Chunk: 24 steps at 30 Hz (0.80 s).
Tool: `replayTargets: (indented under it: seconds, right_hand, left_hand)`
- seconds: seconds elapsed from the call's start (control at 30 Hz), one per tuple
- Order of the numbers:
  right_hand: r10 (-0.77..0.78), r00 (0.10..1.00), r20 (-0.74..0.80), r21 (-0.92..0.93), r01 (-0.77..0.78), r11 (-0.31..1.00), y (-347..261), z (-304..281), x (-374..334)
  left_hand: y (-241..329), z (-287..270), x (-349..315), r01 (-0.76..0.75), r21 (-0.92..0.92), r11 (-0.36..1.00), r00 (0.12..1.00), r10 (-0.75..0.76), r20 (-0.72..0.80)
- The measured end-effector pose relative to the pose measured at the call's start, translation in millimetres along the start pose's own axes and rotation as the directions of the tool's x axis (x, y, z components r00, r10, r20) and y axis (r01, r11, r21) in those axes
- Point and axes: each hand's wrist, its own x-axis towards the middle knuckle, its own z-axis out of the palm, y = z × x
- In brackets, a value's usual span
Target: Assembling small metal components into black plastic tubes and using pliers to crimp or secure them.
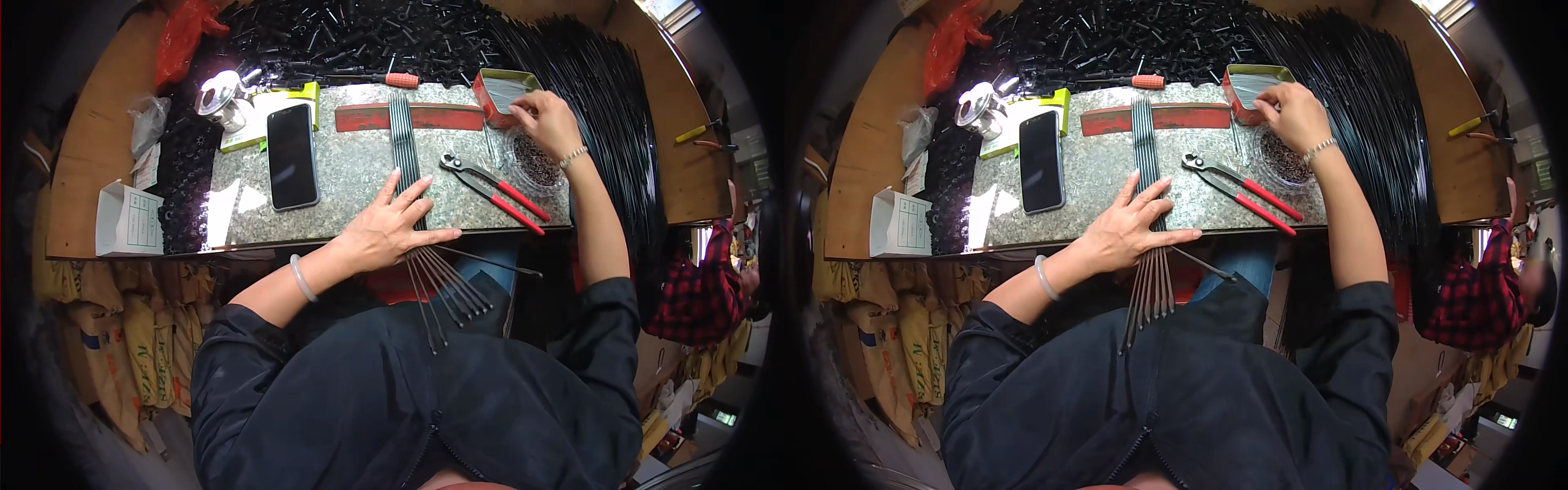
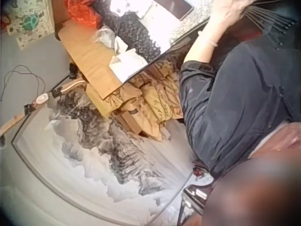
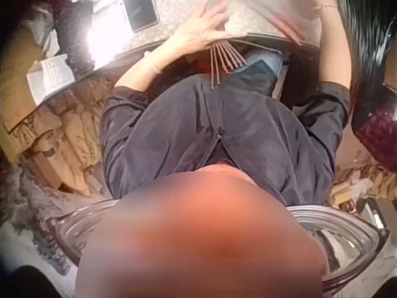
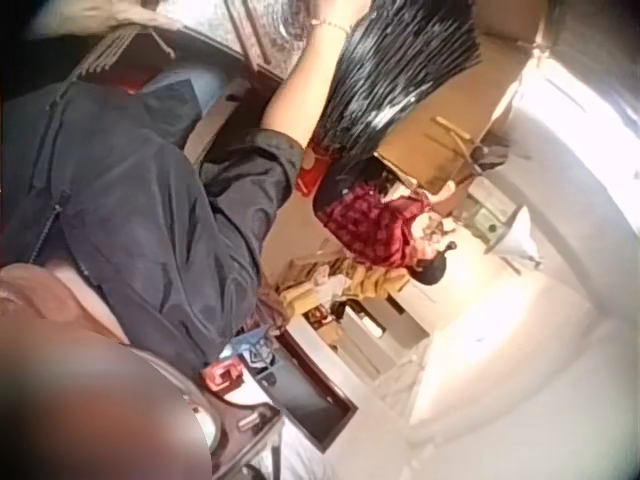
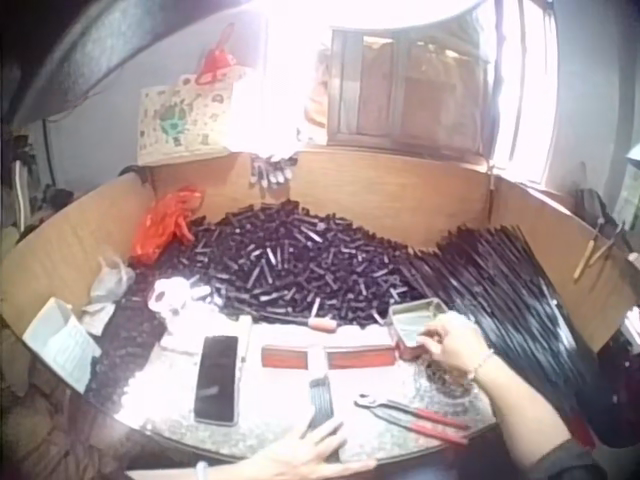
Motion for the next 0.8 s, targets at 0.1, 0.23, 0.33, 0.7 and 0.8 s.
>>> replayTargets:
  seconds: [0.1,0.23,0.33,0.7,0.8]
  right_hand:
    - [-0.041,0.999,0.0,-0.159,0.041,0.986,22.4,22.7,26.0]
    - [0.164,0.97,0.179,0.058,-0.177,0.982,18.3,25.8,39.8]
    - [0.075,0.98,0.184,-0.055,-0.066,0.996,21.0,27.5,43.4]
    - [-0.124,0.987,0.102,-0.048,0.129,0.99,35.0,32.1,47.0]
    - [-0.112,0.99,0.091,-0.046,0.117,0.992,31.4,29.7,44.9]
  left_hand:
    - [2.2,-9.8,3.0,0.044,-0.048,0.998,0.999,-0.043,0.014]
    - [0.4,-4.0,0.1,0.029,-0.009,1.0,1.0,-0.028,0.003]
    - [0.4,-6.8,1.5,0.043,-0.076,0.996,0.999,-0.043,0.003]
    - [1.2,-9.0,4.2,0.043,-0.043,0.998,0.998,-0.041,0.037]
    - [2.8,-11.6,3.2,0.047,-0.058,0.997,0.998,-0.044,0.041]
